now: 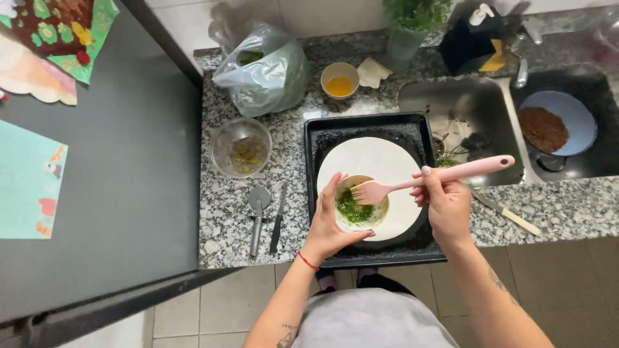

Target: The person mixes oil and herbs in a small bowl, then brushes the mixture onto a round pizza dough placed on a baking tray. They then use a pizza cutter to score the dough surface with a grid pattern.

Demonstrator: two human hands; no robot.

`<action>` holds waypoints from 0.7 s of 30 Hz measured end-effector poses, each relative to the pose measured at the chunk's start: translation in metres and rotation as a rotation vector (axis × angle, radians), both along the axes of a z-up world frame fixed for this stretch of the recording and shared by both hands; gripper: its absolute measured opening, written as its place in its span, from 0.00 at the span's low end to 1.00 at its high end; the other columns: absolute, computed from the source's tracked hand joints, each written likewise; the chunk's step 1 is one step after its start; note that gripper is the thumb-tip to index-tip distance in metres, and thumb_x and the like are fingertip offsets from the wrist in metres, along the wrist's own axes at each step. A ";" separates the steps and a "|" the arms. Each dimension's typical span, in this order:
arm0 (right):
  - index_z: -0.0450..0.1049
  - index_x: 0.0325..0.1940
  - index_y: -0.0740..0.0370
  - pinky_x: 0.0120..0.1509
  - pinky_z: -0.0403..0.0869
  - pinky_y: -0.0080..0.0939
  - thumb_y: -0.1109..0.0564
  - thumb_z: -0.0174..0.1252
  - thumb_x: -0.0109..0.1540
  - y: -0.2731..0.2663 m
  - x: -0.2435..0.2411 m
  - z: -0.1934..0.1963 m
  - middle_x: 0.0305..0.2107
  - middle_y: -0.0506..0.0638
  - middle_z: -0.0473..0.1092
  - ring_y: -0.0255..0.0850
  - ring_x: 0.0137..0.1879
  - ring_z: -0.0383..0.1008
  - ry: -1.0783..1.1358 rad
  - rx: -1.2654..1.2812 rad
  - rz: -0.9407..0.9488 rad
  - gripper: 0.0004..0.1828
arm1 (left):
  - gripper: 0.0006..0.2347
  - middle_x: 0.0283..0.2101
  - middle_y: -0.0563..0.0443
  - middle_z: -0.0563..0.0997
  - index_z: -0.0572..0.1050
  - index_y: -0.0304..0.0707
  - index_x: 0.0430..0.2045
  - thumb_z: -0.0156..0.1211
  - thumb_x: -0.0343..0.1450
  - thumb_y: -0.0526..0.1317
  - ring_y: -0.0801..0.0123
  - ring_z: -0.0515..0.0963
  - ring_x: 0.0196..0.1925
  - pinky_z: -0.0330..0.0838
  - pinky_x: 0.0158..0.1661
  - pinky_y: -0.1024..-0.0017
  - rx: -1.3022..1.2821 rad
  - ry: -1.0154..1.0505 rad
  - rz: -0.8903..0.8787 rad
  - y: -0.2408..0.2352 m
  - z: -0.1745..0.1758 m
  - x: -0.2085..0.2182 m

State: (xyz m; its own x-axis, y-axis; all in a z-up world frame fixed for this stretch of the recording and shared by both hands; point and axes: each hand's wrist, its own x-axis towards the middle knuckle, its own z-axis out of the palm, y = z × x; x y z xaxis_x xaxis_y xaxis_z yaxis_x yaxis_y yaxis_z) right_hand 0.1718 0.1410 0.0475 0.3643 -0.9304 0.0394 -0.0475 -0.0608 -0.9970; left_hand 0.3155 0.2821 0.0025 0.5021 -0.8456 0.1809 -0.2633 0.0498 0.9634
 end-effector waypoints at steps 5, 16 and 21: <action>0.72 0.35 0.61 0.26 0.67 0.20 0.50 0.47 0.65 -0.005 -0.022 -0.048 0.15 0.46 0.65 0.27 0.21 0.64 -0.071 0.508 -0.254 0.14 | 0.51 0.62 0.42 0.63 0.49 0.44 0.63 0.77 0.45 0.42 0.50 0.60 0.64 0.53 0.63 0.57 0.021 0.034 0.060 0.008 -0.020 0.015; 0.73 0.34 0.67 0.27 0.73 0.30 0.55 0.52 0.65 0.003 -0.034 -0.132 0.18 0.57 0.70 0.36 0.22 0.70 0.178 0.216 -0.127 0.12 | 0.54 0.62 0.38 0.61 0.46 0.41 0.64 0.79 0.43 0.33 0.51 0.60 0.64 0.54 0.62 0.57 0.108 0.102 0.294 0.063 -0.017 0.048; 0.73 0.37 0.65 0.29 0.73 0.31 0.56 0.49 0.69 -0.033 -0.068 -0.117 0.20 0.56 0.69 0.36 0.24 0.71 0.246 -0.022 -0.152 0.12 | 0.55 0.61 0.35 0.61 0.45 0.39 0.63 0.79 0.42 0.33 0.49 0.61 0.63 0.54 0.62 0.54 0.076 0.080 0.326 0.072 -0.018 0.045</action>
